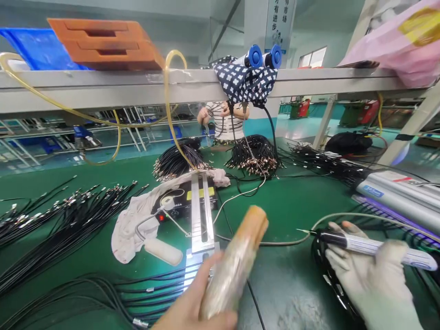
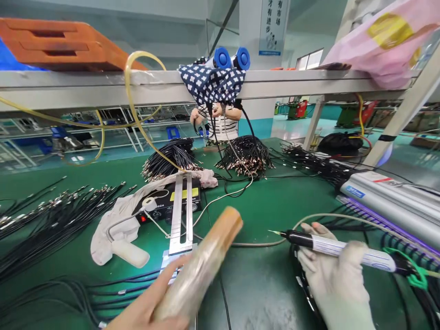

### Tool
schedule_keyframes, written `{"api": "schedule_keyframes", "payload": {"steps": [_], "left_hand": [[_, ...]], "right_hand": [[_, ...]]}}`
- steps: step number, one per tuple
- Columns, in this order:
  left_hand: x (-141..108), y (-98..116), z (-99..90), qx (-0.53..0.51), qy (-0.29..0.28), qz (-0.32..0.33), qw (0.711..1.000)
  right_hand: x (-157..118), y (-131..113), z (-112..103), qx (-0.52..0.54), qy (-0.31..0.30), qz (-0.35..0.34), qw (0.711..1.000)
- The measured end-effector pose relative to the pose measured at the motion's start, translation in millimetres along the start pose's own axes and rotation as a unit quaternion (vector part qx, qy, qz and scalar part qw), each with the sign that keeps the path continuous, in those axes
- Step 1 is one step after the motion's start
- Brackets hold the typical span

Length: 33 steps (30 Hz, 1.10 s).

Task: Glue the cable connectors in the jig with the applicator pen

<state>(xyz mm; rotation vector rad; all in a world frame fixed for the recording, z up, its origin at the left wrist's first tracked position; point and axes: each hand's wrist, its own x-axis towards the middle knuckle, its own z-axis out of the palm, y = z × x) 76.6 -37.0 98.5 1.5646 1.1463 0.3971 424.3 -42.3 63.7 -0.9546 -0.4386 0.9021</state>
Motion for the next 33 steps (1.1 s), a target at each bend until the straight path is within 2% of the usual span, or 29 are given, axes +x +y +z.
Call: {"api": "schedule_keyframes", "payload": {"steps": [1, 2, 3, 6, 8, 9, 10, 12, 15, 18, 21, 24, 26, 30, 33], "left_hand": [[17.5, 5.4, 0.2, 0.030, 0.024, 0.007, 0.999], [38.0, 11.8, 1.0, 0.114, 0.071, 0.023, 0.991], [60.3, 18.9, 2.4, 0.226, 0.119, 0.025, 0.966], [122.6, 38.6, 10.6, 0.318, 0.194, 0.005, 0.928], [147.2, 45.9, 18.5, 0.368, 0.222, -0.019, 0.903], [151.9, 47.2, 22.4, 0.394, 0.231, -0.025, 0.889], [151.3, 46.7, 25.9, 0.416, 0.236, -0.024, 0.878], [134.7, 40.2, 29.7, 0.448, 0.232, -0.002, 0.863], [83.3, 16.6, 22.0, 0.464, 0.196, 0.053, 0.862], [30.1, -20.4, -3.9, 0.448, 0.192, 0.075, 0.870], [3.5, -59.7, -35.7, 0.429, 0.234, 0.076, 0.869], [7.6, -86.6, -57.0, 0.395, 0.257, 0.093, 0.877], [19.6, -93.6, -63.3, 0.366, 0.247, 0.108, 0.891], [40.0, -91.8, -66.6, 0.315, 0.216, 0.131, 0.915], [42.2, -90.4, -66.0, 0.289, 0.209, 0.137, 0.924]], "right_hand": [[-0.8, 5.4, 1.6, 0.013, -0.001, 0.018, 1.000], [-2.5, 12.4, 3.4, 0.026, -0.013, 0.035, 0.999], [-4.6, 19.9, 5.1, 0.035, -0.030, 0.050, 0.998], [-10.5, 36.9, 6.9, 0.028, -0.058, 0.070, 0.995], [-13.8, 39.6, 5.9, 0.021, -0.054, 0.077, 0.995], [-15.3, 38.7, 5.2, 0.017, -0.058, 0.080, 0.995], [-16.8, 36.9, 4.4, 0.011, -0.067, 0.085, 0.994], [-19.9, 32.3, 3.1, -0.005, -0.100, 0.102, 0.990], [-25.8, 29.0, 3.7, -0.023, -0.147, 0.122, 0.981], [-36.1, 33.4, 11.9, -0.024, -0.172, 0.128, 0.976], [-52.2, 44.0, 30.7, -0.030, -0.237, 0.149, 0.960], [-70.6, 58.3, 57.6, -0.063, -0.310, 0.142, 0.938], [-79.6, 68.6, 75.5, -0.098, -0.337, 0.114, 0.929], [-82.9, 87.9, 99.3, -0.146, -0.338, 0.081, 0.926], [-79.3, 97.9, 106.3, -0.172, -0.331, 0.071, 0.925]]}}
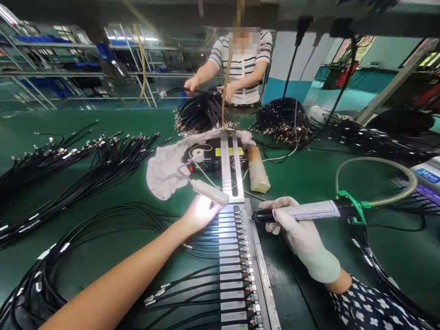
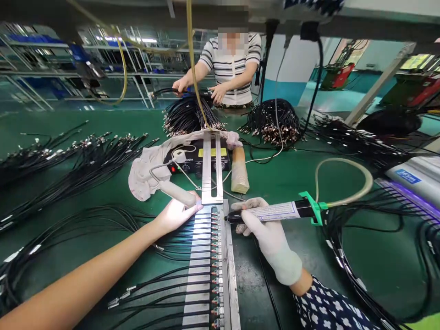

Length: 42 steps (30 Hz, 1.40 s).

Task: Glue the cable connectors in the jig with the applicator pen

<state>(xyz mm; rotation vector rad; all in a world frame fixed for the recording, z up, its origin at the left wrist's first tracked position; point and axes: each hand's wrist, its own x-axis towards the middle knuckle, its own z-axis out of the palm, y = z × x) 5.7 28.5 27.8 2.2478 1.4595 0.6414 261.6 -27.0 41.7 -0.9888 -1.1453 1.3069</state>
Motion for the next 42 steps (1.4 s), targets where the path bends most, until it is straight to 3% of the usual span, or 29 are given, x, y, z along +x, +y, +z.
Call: {"api": "schedule_keyframes", "payload": {"steps": [4, 9, 14, 20, 42], "left_hand": [[-7.2, 0.8, 1.8, -0.024, -0.001, -0.013, 1.000], [-9.7, -1.0, 6.6, -0.041, -0.004, -0.018, 0.999], [-5.6, -4.9, 8.1, -0.044, -0.004, -0.016, 0.999], [-5.1, -5.4, 8.2, 0.001, 0.003, 0.015, 1.000], [-5.9, -8.5, 12.4, 0.023, 0.027, 0.012, 0.999]], "right_hand": [[4.7, 5.3, 3.7, -0.068, -0.004, -0.015, 0.998], [4.9, 6.4, 4.2, -0.229, -0.048, -0.121, 0.965], [3.9, 1.8, 1.6, -0.277, -0.075, -0.209, 0.935], [5.4, 1.1, 0.8, -0.311, -0.082, -0.214, 0.922], [6.2, 3.4, -0.1, -0.283, -0.093, -0.199, 0.934]]}}
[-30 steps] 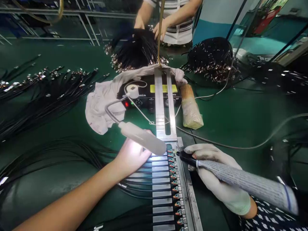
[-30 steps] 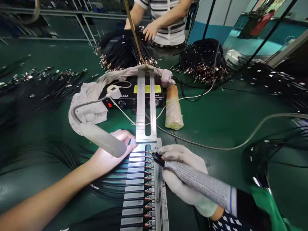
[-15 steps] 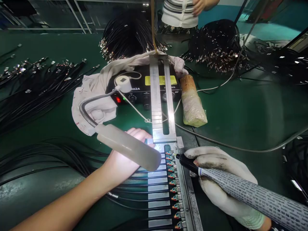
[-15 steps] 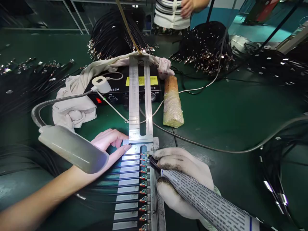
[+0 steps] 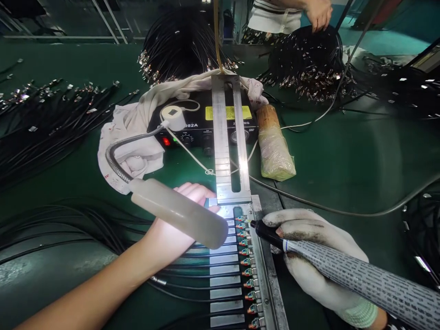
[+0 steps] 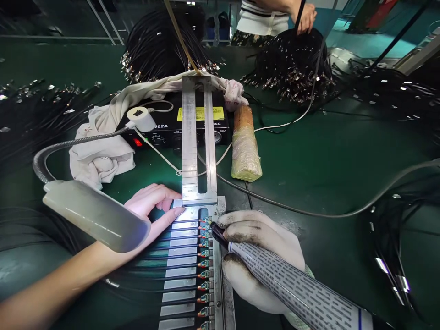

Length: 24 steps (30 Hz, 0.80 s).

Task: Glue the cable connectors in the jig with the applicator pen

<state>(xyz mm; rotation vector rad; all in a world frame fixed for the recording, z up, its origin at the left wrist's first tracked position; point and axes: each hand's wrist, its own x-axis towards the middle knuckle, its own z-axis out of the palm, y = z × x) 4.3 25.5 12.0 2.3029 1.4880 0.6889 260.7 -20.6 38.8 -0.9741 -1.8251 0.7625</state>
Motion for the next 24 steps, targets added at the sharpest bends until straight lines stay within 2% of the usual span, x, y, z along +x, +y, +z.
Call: {"api": "schedule_keyframes", "payload": {"steps": [24], "left_hand": [[-1.1, -0.2, -1.3, 0.004, -0.014, -0.012, 1.000]], "right_hand": [[-0.1, 0.6, -0.6, 0.018, 0.008, -0.007, 1.000]]}}
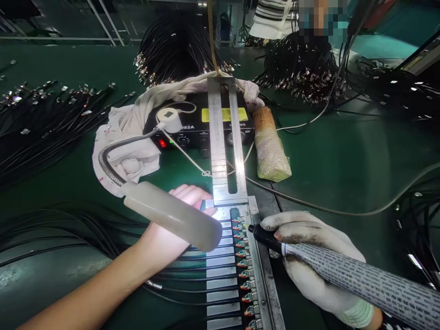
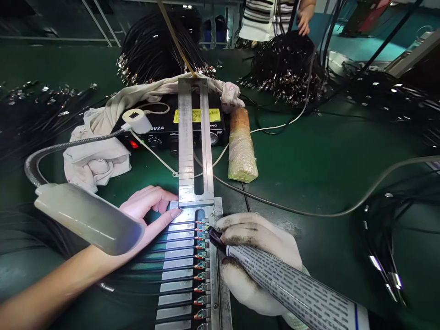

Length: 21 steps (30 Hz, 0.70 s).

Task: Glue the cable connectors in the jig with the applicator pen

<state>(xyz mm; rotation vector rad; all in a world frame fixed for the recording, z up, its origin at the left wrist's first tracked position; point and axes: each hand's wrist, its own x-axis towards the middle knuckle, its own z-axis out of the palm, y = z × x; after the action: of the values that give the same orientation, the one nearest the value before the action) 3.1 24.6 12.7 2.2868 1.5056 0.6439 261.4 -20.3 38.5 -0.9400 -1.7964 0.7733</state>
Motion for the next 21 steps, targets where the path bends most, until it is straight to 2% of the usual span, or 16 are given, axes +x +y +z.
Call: {"api": "schedule_keyframes", "payload": {"steps": [21], "left_hand": [[0.4, -0.8, 1.7, -0.006, 0.012, 0.010, 1.000]], "right_hand": [[6.1, -0.6, 3.3, 0.006, 0.015, -0.006, 1.000]]}}
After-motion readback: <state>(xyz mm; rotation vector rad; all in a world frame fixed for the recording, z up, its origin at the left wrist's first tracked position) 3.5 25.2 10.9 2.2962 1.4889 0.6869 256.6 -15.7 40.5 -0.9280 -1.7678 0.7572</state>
